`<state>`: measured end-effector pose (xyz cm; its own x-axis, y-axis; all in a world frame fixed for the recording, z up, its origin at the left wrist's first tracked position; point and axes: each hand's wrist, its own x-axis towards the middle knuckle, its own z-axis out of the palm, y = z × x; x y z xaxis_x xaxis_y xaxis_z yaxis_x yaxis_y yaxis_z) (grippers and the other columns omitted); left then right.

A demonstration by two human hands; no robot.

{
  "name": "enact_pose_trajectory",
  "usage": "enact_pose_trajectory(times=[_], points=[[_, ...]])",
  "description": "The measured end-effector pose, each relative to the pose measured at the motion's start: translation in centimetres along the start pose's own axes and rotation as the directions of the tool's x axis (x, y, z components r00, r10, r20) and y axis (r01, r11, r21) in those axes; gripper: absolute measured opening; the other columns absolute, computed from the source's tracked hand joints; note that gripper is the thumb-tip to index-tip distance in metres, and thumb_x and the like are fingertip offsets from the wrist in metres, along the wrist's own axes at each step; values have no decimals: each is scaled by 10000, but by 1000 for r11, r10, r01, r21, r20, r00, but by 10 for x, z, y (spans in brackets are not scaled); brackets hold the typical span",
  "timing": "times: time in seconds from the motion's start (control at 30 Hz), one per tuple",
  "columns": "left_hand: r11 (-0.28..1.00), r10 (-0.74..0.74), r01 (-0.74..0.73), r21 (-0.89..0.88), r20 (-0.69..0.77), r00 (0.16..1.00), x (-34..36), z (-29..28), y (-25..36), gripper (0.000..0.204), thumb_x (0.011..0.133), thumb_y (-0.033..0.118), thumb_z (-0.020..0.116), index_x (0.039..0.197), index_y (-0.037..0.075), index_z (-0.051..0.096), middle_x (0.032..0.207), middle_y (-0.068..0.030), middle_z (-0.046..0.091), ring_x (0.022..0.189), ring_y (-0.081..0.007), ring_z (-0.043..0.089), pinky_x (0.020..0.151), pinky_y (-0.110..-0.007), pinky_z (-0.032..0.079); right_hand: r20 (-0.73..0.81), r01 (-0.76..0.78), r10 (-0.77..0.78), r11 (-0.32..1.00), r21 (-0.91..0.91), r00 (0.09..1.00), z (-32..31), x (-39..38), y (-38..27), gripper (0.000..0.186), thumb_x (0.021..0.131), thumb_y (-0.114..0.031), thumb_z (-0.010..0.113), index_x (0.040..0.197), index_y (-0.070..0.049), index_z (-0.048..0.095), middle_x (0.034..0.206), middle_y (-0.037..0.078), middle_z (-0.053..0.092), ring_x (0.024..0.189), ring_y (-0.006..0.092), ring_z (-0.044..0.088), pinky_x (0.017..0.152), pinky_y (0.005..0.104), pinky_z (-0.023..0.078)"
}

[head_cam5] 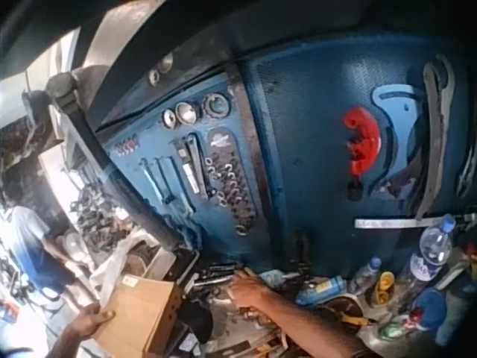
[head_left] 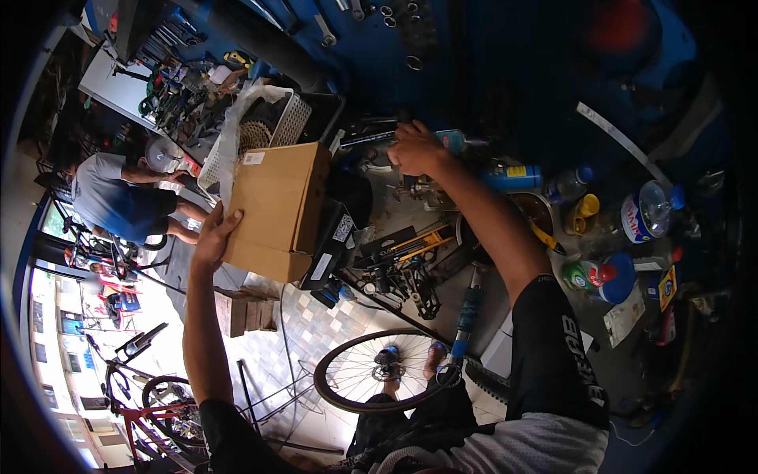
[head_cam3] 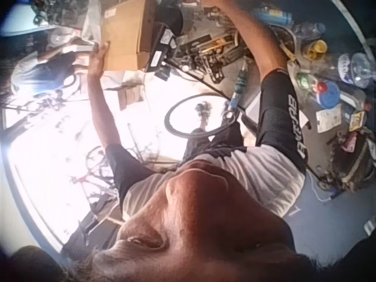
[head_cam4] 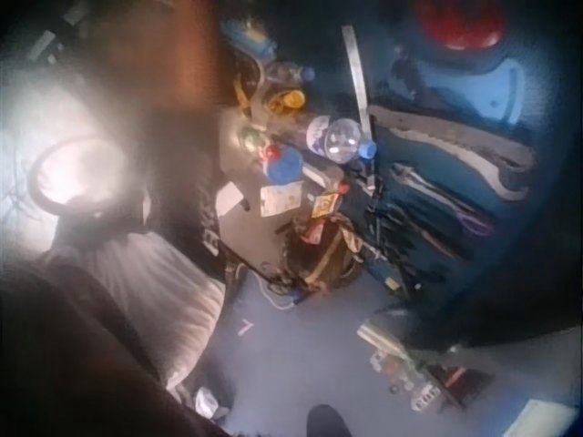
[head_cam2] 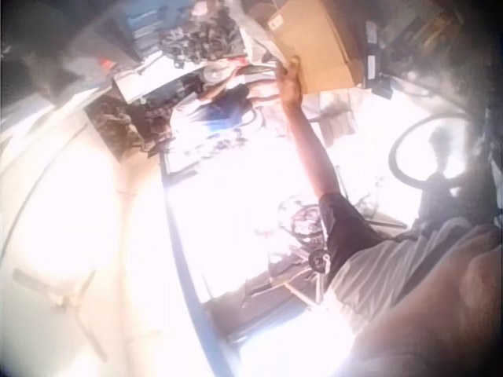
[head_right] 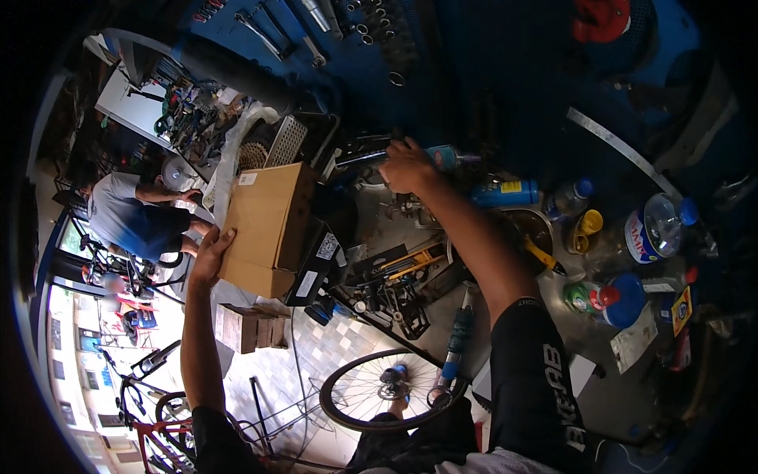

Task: The person searches through a cluttered workbench and drawers, handling bicycle parts including a cassette and wheel. They use a power tool on the cassette attached to a wheel and move various tools and containers around the workspace.

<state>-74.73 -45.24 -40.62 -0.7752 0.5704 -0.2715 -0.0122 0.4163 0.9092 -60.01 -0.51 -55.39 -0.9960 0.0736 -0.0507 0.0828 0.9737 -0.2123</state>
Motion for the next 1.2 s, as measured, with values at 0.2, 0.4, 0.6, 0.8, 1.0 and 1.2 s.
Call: enact_pose_trajectory(times=[0.2,0.4,0.6,0.8,1.0,1.2], points=[[998,56,-55,-26,11,998,8,9,5,817,995,348,753,1547,-103,354,1337,-203,636,1125,-252,696,915,-353,588,-164,56,-34,990,126,986,-7,-17,18,162,835,-98,727,966,-161,798,1336,128,639,1411,325,511,1181,466,400],[1000,1,-1,-29,-20,1000,0,10,12,700,992,335,746,1491,-57,452,1297,-171,658,1093,-228,704,897,-340,586,254,-262,81,463,847,964,-48,-51,-47,705,965,-415,782,1483,-6,535,1400,265,603,1069,331,736,857,426,639],[996,68,-71,51,45,997,6,34,38,726,970,351,777,1469,-74,465,1282,-174,662,1090,-210,703,896,-334,581,245,-246,48,9,969,968,-51,-96,-108,1218,874,-709,755,1652,23,171,1479,305,500,1208,346,661,976,449,627],[995,89,-88,53,-31,996,29,94,52,1110,885,456,862,1555,-204,274,1370,-319,604,1139,-306,704,946,-357,580,242,-246,344,-34,969,907,-69,-95,-61,1188,837,-577,854,1662,-34,194,1505,269,468,1252,345,611,875,405,671],[964,266,-266,-11,19,964,105,153,66,1022,854,443,886,1524,-149,390,1301,-269,683,1106,-326,735,963,-399,593,81,-150,566,77,986,820,-92,-87,-20,1193,907,-438,829,1678,6,34,1665,324,251,1468,407,447,1041,471,600],[597,482,-283,751,-53,875,152,162,58,923,819,694,789,1333,-61,653,1217,-293,724,1144,-409,723,984,-508,569,-119,-192,637,397,897,761,-69,-69,-3,1104,923,-502,777,1676,11,152,1658,321,335,1477,386,475,1152,426,480]])
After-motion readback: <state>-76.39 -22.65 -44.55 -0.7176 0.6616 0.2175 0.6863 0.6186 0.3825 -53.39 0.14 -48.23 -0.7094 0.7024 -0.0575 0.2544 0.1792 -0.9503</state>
